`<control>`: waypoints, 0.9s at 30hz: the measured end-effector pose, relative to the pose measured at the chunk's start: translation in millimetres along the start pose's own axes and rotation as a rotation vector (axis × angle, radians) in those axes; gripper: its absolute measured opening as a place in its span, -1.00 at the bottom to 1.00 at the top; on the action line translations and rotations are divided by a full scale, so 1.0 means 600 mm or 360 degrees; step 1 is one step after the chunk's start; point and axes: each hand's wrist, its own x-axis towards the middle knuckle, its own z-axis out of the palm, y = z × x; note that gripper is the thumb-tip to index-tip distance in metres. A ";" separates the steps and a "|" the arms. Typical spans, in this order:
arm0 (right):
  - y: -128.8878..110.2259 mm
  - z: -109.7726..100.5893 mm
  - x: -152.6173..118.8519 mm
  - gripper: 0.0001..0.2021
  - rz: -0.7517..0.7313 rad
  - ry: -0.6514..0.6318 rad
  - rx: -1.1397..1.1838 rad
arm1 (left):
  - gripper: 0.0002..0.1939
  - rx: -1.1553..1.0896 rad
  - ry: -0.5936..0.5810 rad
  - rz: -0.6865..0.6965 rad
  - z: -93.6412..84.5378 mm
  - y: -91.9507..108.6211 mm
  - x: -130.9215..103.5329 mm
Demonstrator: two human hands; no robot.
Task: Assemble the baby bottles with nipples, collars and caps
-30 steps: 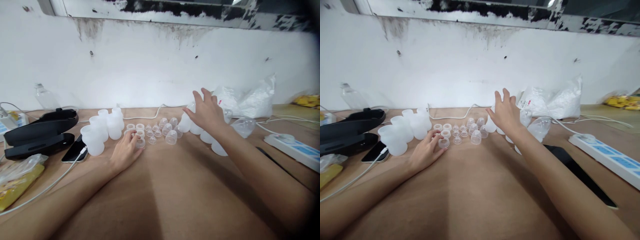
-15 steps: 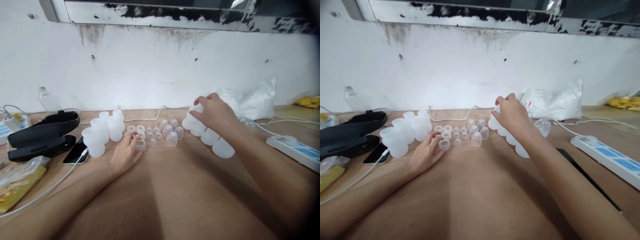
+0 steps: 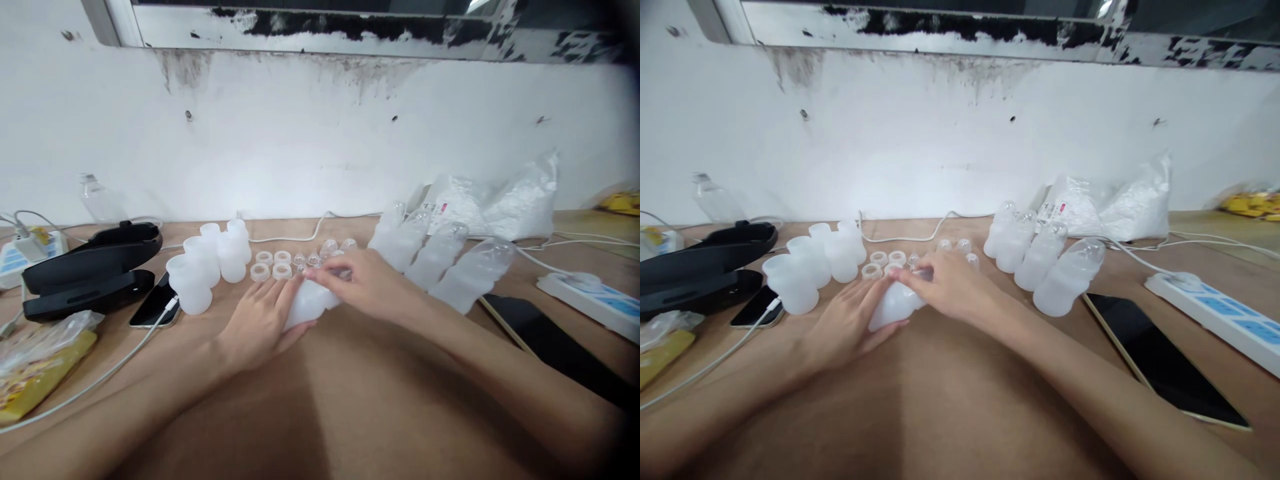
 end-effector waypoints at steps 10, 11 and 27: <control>0.016 0.052 -0.071 -0.64 0.0101 -0.0096 0.0559 | -0.60 -0.0273 -0.0465 0.0090 -0.052 0.031 -0.027; 0.017 0.052 -0.073 -0.66 0.0126 -0.0125 0.0584 | -0.60 -0.0267 -0.0501 0.0085 -0.051 0.033 -0.026; 0.018 0.054 -0.087 -0.72 0.0168 -0.0446 0.0822 | -0.55 -0.0021 -0.0759 0.0276 -0.085 0.042 -0.007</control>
